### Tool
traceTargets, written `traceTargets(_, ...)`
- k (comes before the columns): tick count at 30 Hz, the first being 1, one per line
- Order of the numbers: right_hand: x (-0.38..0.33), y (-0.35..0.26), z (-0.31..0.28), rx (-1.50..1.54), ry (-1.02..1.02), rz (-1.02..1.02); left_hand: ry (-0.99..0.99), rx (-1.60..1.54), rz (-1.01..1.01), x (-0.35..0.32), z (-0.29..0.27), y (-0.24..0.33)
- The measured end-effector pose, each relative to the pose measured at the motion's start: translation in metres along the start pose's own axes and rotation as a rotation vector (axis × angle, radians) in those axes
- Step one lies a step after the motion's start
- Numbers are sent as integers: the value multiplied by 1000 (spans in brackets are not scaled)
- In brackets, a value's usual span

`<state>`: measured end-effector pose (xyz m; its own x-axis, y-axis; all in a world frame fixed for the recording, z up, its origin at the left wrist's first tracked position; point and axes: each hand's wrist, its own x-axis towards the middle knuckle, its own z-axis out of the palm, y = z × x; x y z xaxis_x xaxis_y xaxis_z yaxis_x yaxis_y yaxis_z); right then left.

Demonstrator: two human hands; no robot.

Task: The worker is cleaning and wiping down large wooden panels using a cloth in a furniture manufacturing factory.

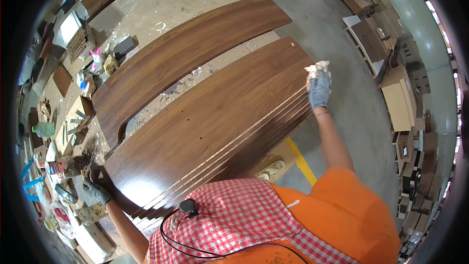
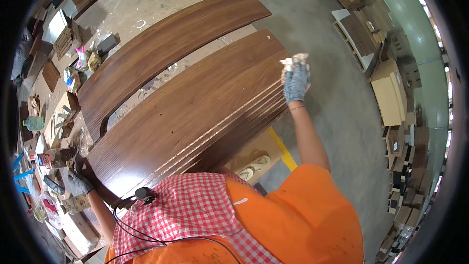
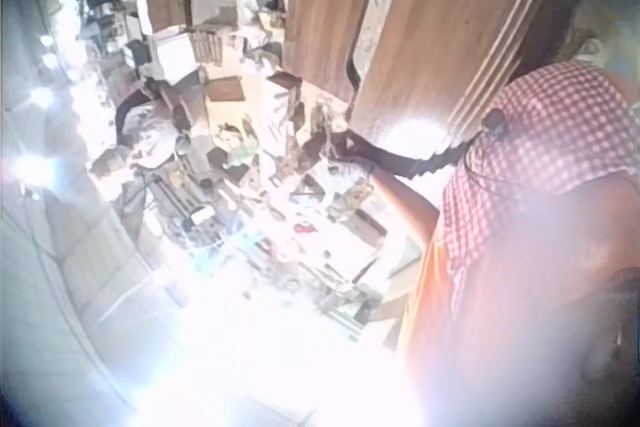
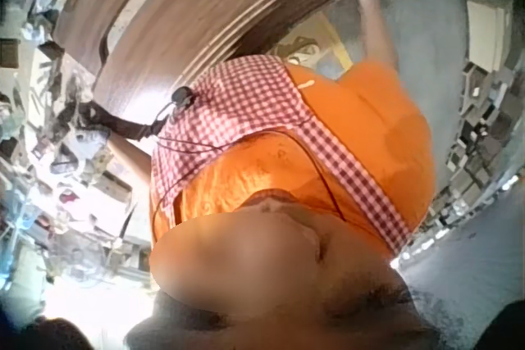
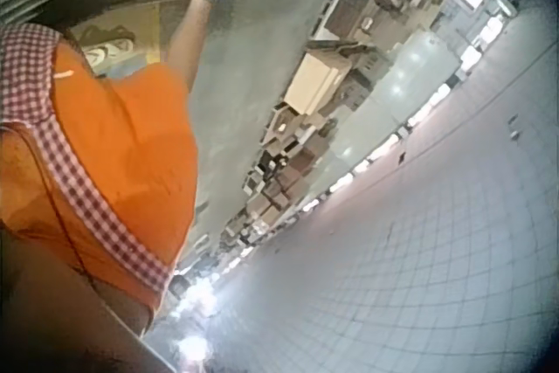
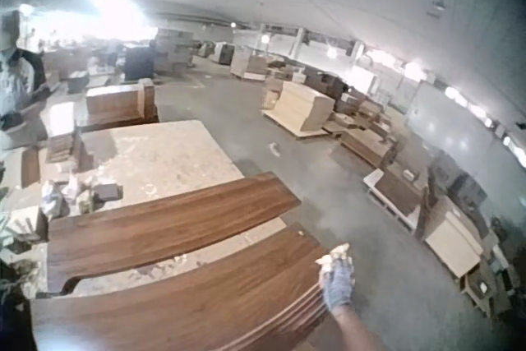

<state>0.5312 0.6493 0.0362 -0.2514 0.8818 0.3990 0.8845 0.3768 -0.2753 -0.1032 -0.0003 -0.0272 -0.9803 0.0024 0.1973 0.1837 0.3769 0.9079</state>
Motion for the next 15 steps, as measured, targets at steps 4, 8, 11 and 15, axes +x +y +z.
traceTargets(4,8,14,7,409,51,252,159,100,98,-15,1,15)
traceTargets(8,25,44,-13,-235,-6,367,82,162,71,-30,19,31)
traceTargets(11,61,38,-18,480,198,225,90,86,113,-15,12,21)
traceTargets(15,51,-63,-43,795,-271,208,30,5,163,-7,2,-3)
